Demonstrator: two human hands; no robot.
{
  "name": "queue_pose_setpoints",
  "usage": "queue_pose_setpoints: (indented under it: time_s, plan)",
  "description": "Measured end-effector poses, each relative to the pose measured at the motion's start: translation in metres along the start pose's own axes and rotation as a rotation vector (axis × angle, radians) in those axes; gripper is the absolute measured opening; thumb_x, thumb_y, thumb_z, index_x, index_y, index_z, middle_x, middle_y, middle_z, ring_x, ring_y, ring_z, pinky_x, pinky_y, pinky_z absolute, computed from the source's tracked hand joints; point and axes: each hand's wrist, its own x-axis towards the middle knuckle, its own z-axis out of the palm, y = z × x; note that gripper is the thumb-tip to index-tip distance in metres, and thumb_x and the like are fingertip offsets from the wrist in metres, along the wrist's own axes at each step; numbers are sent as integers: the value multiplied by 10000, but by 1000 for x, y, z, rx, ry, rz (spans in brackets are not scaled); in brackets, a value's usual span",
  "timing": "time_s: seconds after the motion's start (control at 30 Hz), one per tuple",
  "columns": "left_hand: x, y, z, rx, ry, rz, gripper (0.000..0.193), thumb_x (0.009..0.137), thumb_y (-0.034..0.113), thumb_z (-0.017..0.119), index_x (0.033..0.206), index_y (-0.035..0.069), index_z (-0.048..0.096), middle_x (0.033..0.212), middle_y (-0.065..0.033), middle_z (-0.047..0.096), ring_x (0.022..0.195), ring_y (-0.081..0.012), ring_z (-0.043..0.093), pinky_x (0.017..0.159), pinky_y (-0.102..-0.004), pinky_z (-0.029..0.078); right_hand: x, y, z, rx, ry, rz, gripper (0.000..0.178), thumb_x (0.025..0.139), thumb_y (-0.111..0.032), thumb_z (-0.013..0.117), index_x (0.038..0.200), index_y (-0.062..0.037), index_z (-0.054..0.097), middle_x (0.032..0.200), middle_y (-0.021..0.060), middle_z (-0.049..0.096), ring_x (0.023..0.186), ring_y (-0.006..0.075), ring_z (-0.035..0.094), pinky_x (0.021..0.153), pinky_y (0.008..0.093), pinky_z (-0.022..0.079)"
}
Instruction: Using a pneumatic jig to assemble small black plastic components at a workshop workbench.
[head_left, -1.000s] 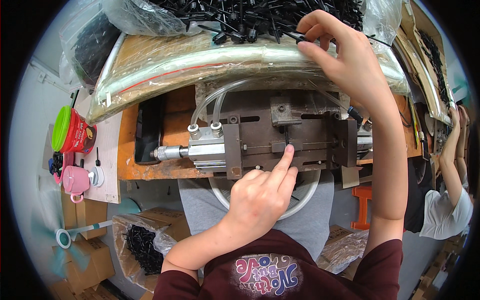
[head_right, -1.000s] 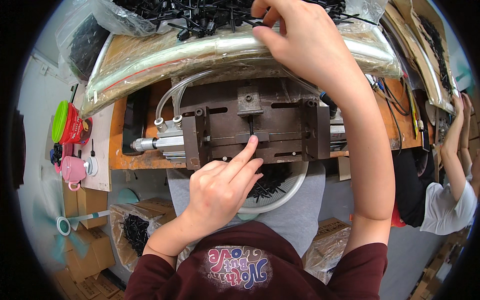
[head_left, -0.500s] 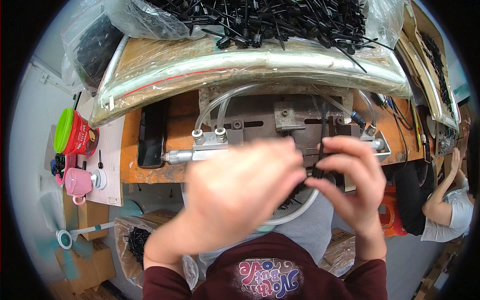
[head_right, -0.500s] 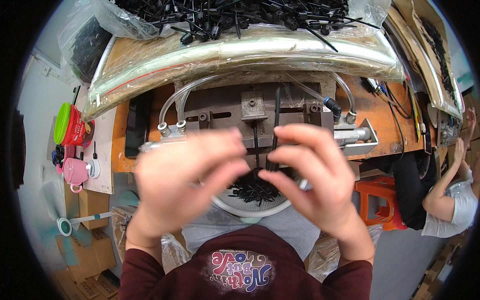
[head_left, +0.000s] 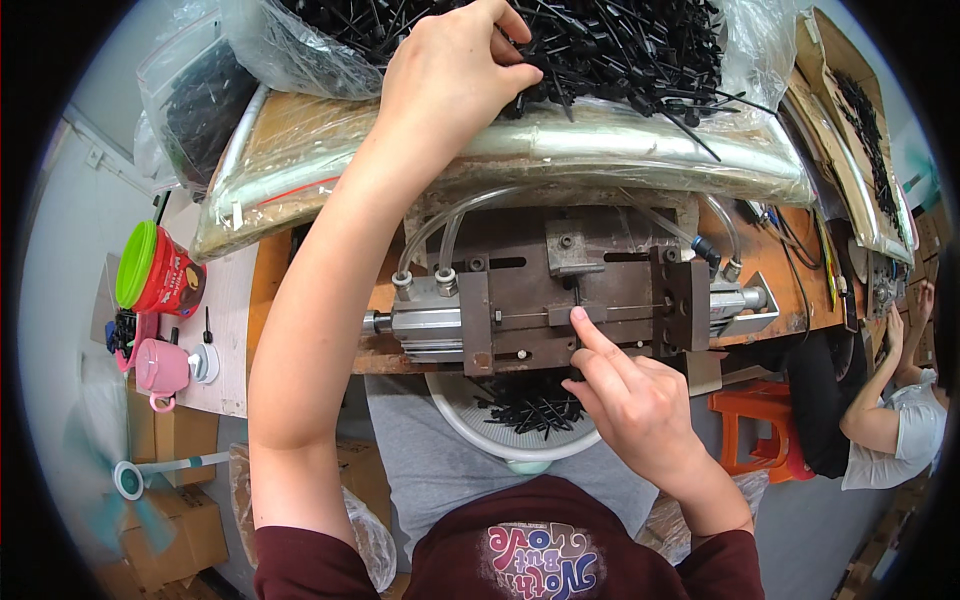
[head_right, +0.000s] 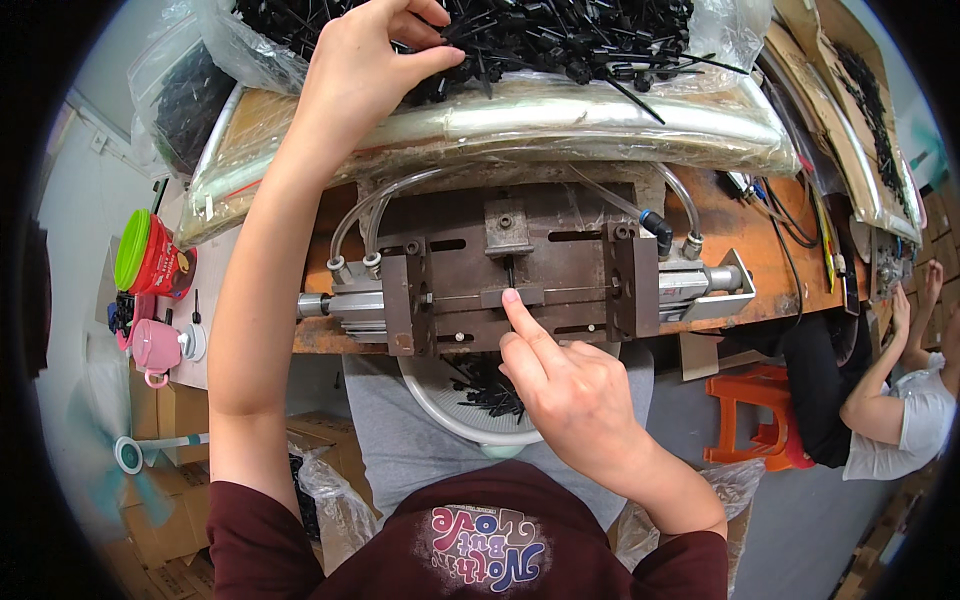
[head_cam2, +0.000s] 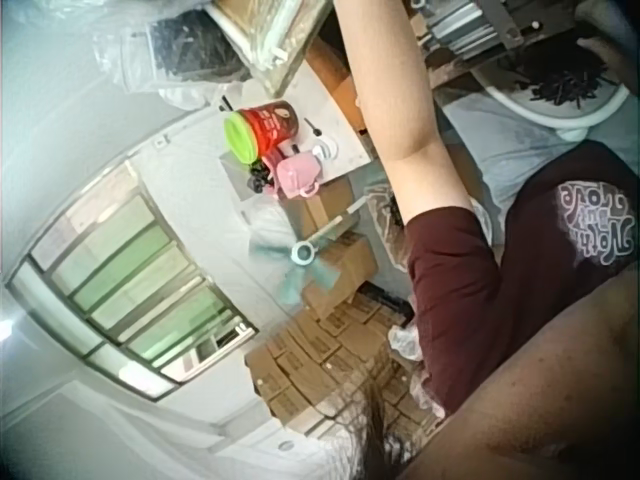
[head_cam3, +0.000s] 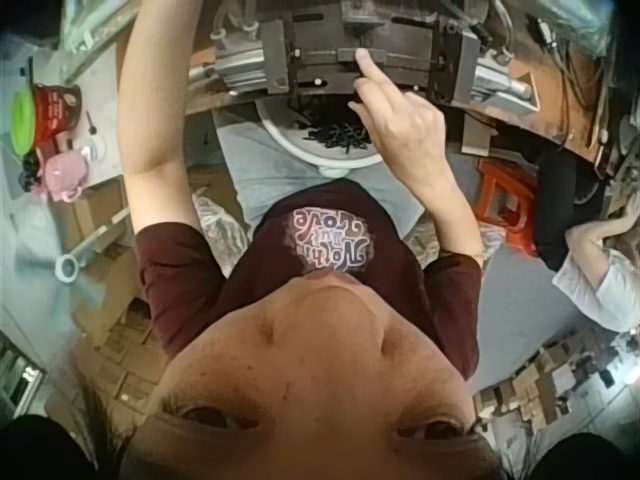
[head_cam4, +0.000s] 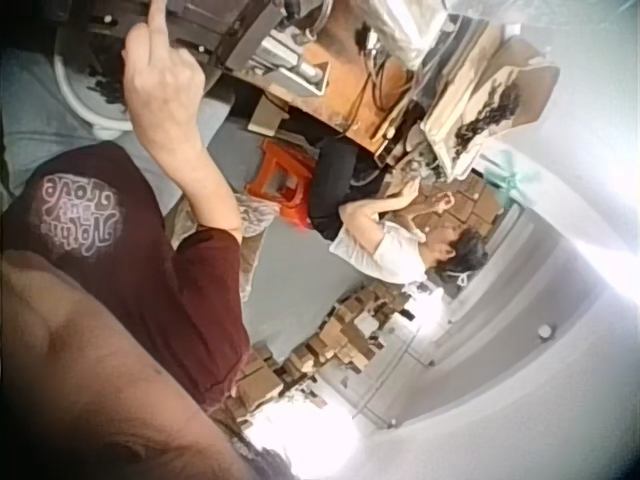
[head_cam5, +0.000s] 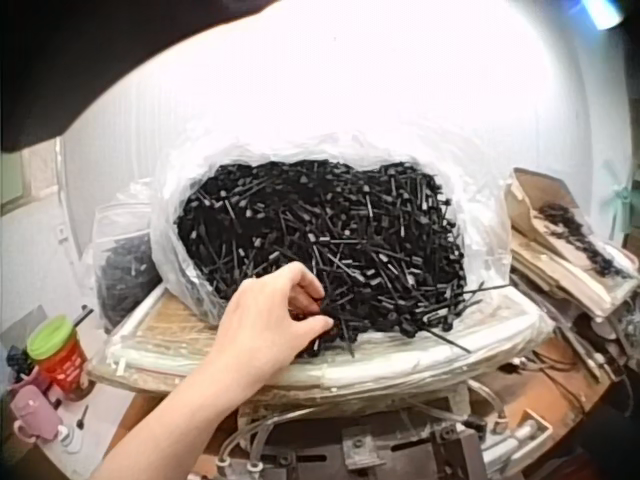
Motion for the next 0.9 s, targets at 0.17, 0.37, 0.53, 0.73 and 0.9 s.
queue_pose_setpoints:
  time_s: [0.17,0.37,0.53,0.73,0.9]
  plan:
    - [-31,-6,-13,51,71,218,177,840,125,777,994,41,753,862,-15,689,750,-72,642,645,-220,505,6,0,-15,38,-98,37,294,738,-112,837,952,-29,652,1289,150,673,591,193,637,579,294,522]
    - [-104,26,-23,-304,18,55,284,784,-47,790,1057,23,748,1149,-52,648,945,-116,668,687,-228,596,61,25,-43,306,235,112,265,803,-145,799,996,-24,664,932,110,703,619,203,626,586,319,514]
    - [-164,45,-14,-13,-129,214,386,739,11,820,1116,20,738,1323,-194,646,1073,-302,702,876,-321,586,155,68,-55,25,495,-20,180,860,-126,743,1023,-55,712,948,67,701,701,117,605,620,273,478]
    - [-215,33,38,118,-137,259,274,754,102,806,1008,35,725,1317,-195,650,722,-186,696,639,-278,540,207,91,-44,-234,384,155,223,847,-176,743,1008,-34,682,929,112,658,805,223,591,754,349,497]
    - [-218,30,55,248,-163,273,252,752,113,791,981,36,720,1321,-168,656,617,-154,647,603,-261,517,188,83,-43,89,299,205,260,812,-196,807,976,-32,690,815,42,610,667,102,566,637,278,473]
